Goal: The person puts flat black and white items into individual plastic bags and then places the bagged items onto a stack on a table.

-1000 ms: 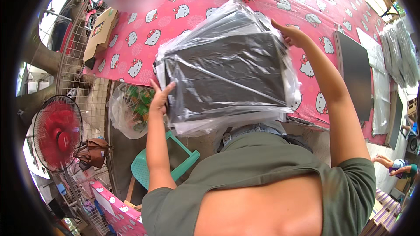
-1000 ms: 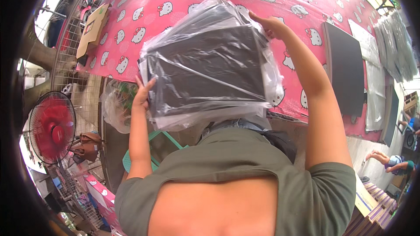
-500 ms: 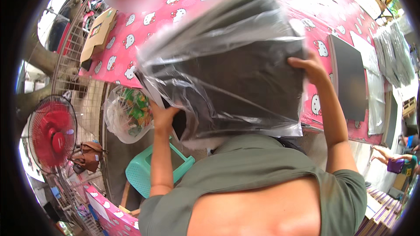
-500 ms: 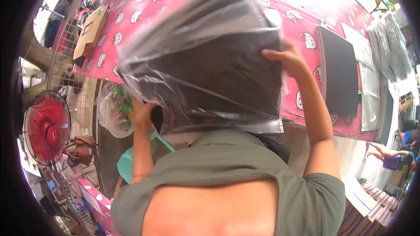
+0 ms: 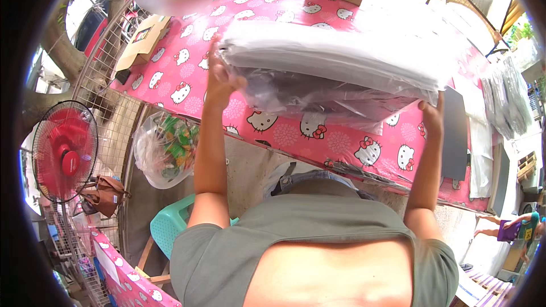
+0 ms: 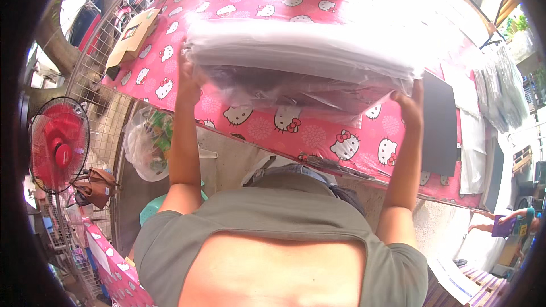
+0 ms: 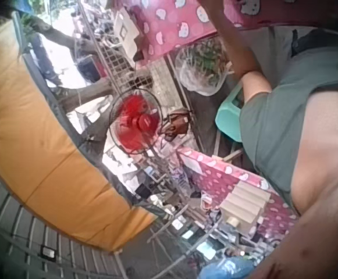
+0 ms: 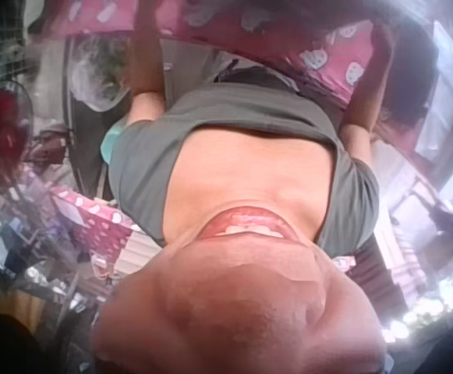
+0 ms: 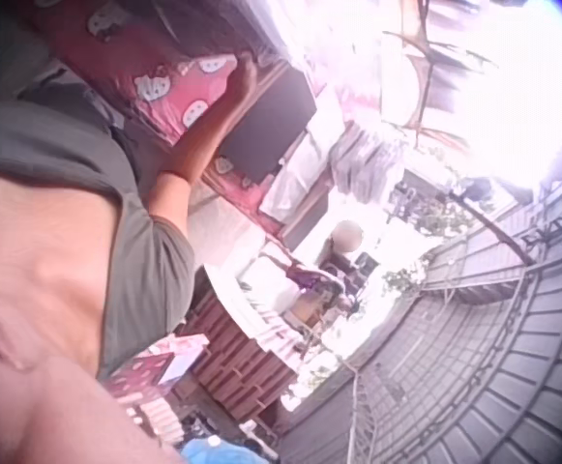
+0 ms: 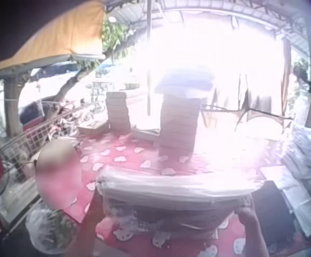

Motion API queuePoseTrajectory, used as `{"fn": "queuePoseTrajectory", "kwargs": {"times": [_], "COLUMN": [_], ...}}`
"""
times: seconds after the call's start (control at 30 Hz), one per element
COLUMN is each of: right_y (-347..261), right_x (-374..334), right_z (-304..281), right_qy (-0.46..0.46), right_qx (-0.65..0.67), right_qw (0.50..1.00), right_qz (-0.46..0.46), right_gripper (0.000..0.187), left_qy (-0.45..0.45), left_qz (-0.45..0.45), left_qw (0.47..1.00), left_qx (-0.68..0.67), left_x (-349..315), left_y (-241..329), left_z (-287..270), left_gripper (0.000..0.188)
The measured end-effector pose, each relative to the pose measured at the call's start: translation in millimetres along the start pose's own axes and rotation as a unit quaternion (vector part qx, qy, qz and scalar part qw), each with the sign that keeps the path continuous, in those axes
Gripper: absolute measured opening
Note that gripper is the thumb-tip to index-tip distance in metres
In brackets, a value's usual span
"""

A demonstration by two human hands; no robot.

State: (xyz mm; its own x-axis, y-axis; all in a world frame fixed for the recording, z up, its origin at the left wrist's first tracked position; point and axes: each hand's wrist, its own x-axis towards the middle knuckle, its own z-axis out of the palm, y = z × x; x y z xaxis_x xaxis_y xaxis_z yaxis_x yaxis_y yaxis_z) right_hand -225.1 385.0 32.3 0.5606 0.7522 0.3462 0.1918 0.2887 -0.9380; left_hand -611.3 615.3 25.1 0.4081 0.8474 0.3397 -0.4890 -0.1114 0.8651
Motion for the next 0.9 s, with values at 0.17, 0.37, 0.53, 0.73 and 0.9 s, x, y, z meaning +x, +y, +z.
{"fn": "queuePoseTrajectory", "kwargs": {"times": [0.17,0.37,0.53,0.73,0.9], "right_y": [32.0,47.5,39.7,72.9,99.3], "right_x": [7.9,13.7,13.5,8.2,19.2], "right_z": [12.4,15.5,27.0,11.1,-16.9], "right_qy": [0.02,0.007,0.083,0.056,0.008], "right_qx": [-0.004,0.087,0.117,-0.022,0.025], "right_qw": [0.999,0.994,0.989,0.996,1.0], "right_qz": [0.031,0.059,0.042,0.069,-0.005], "right_gripper": [0.054,0.063,0.07,0.058,0.063], "left_qy": [0.01,-0.024,-0.048,0.013,0.084], "left_qz": [-0.029,0.038,0.162,-0.01,0.031], "left_qw": [0.986,0.95,0.938,0.943,0.975], "left_qx": [0.163,0.31,0.301,0.332,0.205], "left_x": [13.1,20.3,20.2,4.0,-15.7], "left_y": [-24.3,-29.1,24.4,6.7,5.2], "left_z": [-2.2,-8.6,23.2,-3.9,-28.9], "left_gripper": [0.089,0.056,0.06,0.072,0.076]}}
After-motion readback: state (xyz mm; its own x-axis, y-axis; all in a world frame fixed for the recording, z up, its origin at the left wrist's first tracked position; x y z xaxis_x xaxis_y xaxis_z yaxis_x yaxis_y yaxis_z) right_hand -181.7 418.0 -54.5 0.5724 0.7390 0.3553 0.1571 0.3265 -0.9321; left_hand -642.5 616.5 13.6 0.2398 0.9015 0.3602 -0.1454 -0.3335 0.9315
